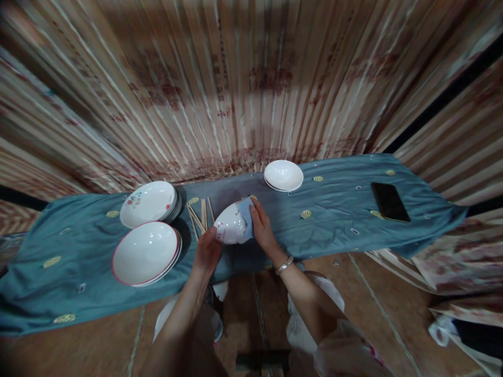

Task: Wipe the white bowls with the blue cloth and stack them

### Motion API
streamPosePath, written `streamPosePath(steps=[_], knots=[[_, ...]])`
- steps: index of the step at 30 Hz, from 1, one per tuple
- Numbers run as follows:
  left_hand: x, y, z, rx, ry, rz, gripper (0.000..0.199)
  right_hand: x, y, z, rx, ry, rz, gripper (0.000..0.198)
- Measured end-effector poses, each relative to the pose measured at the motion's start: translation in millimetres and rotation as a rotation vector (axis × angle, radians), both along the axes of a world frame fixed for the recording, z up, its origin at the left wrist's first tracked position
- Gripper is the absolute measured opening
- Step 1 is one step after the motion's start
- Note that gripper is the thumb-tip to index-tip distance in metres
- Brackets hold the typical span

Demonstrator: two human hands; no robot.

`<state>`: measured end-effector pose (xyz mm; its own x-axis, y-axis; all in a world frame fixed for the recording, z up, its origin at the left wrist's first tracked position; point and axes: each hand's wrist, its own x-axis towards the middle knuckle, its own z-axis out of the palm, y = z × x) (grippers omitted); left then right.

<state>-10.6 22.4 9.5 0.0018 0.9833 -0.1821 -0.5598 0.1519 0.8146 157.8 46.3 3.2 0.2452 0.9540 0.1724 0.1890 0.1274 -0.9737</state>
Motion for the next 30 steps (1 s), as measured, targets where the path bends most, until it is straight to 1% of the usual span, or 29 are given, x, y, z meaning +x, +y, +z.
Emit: streamPosePath(steps=[4,6,9,12,16,18,22,25,28,30], knots=[[10,-3,2.3,-0.021,-0.066,-0.058,0.032,-1,-5,13,0.031,-0.024,-0.018,0.075],[14,-4,1.2,-0.013,-0.051,-0.076,0.032,1,-4,18,0.045,-0.022,-0.016,0.074],[17,-3,-3.0,0.016,0.025,-0.095,0.028,4,-3,20,0.062,-0.035,-0.01,0.07],[17,-2,-5.7,0.033,0.072,-0.073,0.03,7,-3,21,0.087,-0.064,0.015,0.065],[11,2,-1.0,0.04,0.071,0.019,0.04,8,-5,25,0.12,-0.128,0.05,0.059],[7,4,3.2,0.048,0.084,0.053,0.039,9,-7,26,0.14,-0.178,0.068,0.058],[3,7,8.9,0.034,0.063,0.033,0.034,11,-7,26,0.191,-0.31,0.108,0.056],[5,5,10.0,0.038,0.053,0.032,0.033,9,-9,28,0.266,-0.448,0.146,0.053],[6,4,9.6,0.05,0.055,0.004,0.028,1,-13,33,0.359,-0.593,0.212,0.053],[6,4,8.8,0.039,0.022,-0.003,0.024,-6,-15,36,0.398,-0.673,0.251,0.053]])
